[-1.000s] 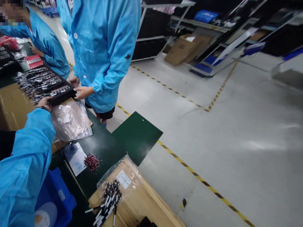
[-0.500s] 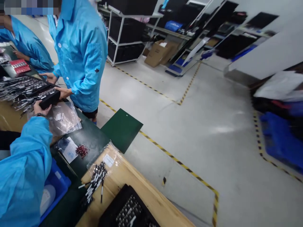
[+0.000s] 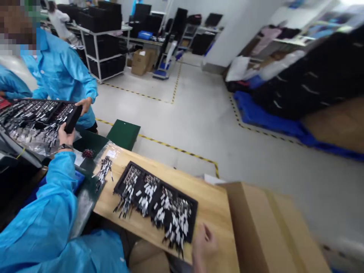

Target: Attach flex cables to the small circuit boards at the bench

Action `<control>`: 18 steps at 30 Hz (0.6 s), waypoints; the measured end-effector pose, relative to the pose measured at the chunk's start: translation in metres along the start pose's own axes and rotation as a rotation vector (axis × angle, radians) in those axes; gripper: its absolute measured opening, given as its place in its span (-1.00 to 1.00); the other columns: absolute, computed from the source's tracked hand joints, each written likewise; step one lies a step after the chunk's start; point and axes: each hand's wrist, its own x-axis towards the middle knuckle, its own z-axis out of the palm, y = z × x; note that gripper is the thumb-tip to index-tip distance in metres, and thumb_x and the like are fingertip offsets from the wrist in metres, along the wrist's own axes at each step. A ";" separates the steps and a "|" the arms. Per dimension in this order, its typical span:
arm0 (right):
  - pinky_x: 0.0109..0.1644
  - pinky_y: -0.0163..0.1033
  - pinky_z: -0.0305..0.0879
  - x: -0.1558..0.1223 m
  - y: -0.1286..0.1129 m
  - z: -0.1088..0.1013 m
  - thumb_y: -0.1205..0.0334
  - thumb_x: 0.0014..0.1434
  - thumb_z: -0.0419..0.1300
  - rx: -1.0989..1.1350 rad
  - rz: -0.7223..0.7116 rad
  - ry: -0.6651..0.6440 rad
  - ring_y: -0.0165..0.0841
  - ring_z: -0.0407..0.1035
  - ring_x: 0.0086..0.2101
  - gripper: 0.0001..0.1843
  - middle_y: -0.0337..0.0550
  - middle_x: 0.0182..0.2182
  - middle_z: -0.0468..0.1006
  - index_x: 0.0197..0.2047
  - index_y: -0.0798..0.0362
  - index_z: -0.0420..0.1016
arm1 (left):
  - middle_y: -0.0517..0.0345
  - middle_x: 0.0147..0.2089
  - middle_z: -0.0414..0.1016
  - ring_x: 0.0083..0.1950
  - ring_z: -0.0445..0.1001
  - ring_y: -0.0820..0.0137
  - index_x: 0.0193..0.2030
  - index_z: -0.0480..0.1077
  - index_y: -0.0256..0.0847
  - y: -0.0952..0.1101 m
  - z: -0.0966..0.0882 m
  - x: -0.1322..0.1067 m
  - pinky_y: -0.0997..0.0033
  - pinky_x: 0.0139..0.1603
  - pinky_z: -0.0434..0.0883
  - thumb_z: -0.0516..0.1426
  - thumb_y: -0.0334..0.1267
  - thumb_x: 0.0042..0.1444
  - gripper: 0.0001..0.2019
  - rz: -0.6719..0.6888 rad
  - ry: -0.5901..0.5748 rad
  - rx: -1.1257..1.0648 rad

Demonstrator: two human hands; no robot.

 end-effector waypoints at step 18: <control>0.09 -0.05 0.60 -0.046 -0.070 0.020 0.06 -0.07 0.57 0.823 0.179 -0.885 -0.13 0.64 -0.08 -0.42 -0.14 -0.19 0.76 0.00 -0.01 0.55 | 0.00 0.46 0.46 0.63 0.20 0.28 0.26 0.56 -0.18 -0.199 -0.143 -0.529 0.27 0.62 0.20 0.16 -0.12 0.49 -0.66 -0.582 -0.866 0.290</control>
